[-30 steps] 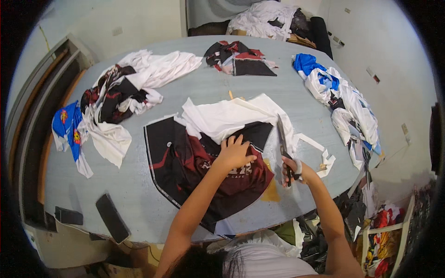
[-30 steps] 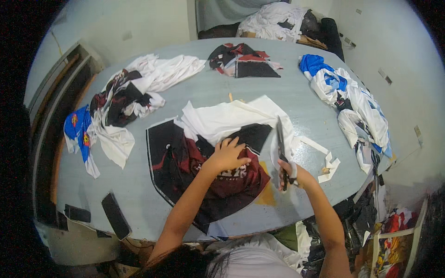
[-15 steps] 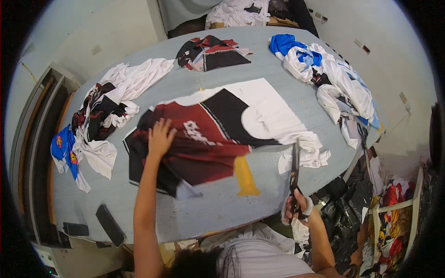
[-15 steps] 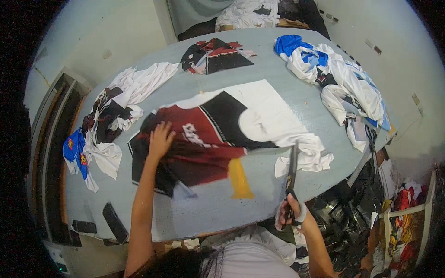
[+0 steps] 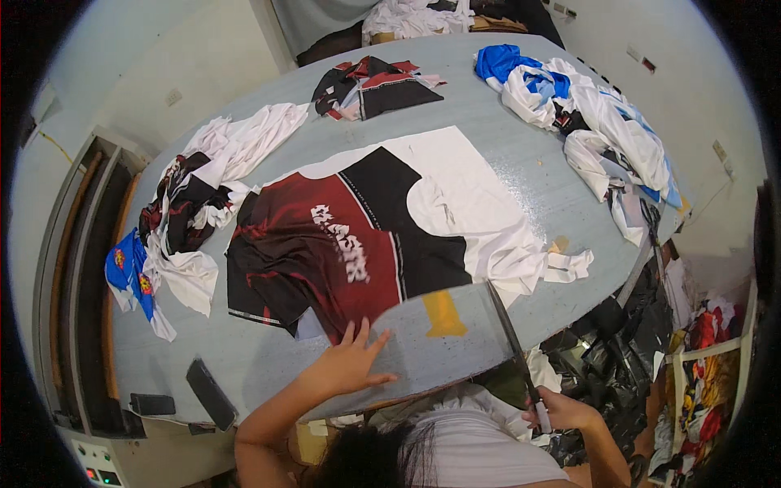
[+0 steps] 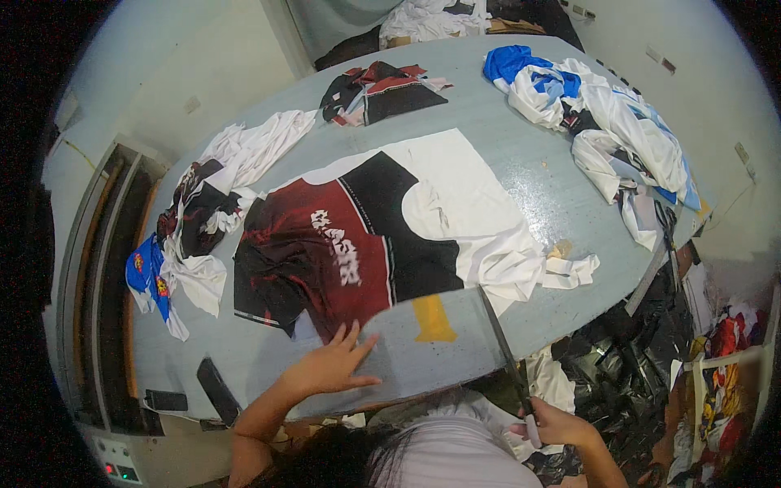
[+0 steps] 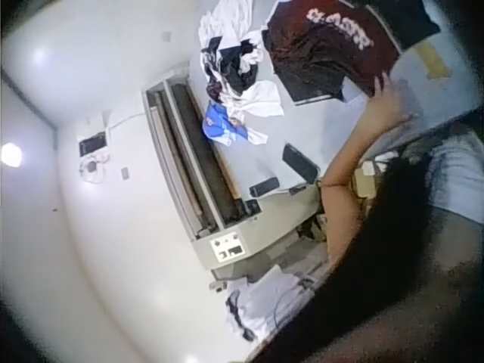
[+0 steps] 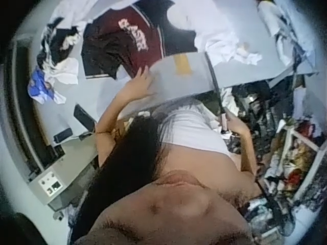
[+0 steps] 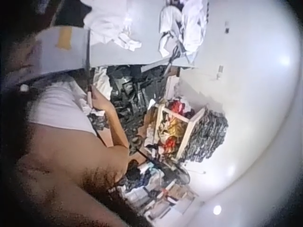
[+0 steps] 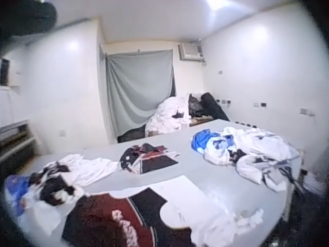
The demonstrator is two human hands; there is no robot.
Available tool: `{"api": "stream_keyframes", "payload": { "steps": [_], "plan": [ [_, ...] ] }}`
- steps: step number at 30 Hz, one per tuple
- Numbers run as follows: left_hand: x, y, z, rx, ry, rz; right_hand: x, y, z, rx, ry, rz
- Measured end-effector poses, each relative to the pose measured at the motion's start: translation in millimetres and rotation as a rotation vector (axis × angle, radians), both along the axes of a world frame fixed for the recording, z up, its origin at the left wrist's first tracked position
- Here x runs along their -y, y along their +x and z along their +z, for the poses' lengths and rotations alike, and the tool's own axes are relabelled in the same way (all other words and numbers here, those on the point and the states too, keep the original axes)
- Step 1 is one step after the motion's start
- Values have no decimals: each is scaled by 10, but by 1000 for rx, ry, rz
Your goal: Cutting out parts of a jersey garment from flat fabric on a table using large tailoring scissors.
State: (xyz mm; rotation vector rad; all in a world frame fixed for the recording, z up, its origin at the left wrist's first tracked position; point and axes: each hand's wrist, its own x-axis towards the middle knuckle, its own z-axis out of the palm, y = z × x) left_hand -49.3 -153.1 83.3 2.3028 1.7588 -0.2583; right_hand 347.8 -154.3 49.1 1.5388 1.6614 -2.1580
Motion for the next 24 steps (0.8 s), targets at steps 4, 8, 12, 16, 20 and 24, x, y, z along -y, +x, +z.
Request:
{"api": "stream_keyframes", "payload": {
  "steps": [4, 8, 12, 16, 20, 24],
  "plan": [
    [-361, -79, 464, 285, -669, -13, -41, -82, 124, 106, 12, -128],
    [-944, 114, -124, 714, -17, -207, -154, -44, 120, 50, 61, -14],
    [-1474, 562, -658, 814, 242, -379, -59, -25, 228, -32, 42, -11],
    [-1592, 790, -729, 715, 347, -566, 76, -61, 365, 120, -37, 80],
    [-1772, 801, -676, 1122, -318, -302, 210, -91, 412, 135, -42, 54],
    [-1784, 847, -735, 773, 238, -609, 209, -183, 489, 190, -29, 98]
  ]
}}
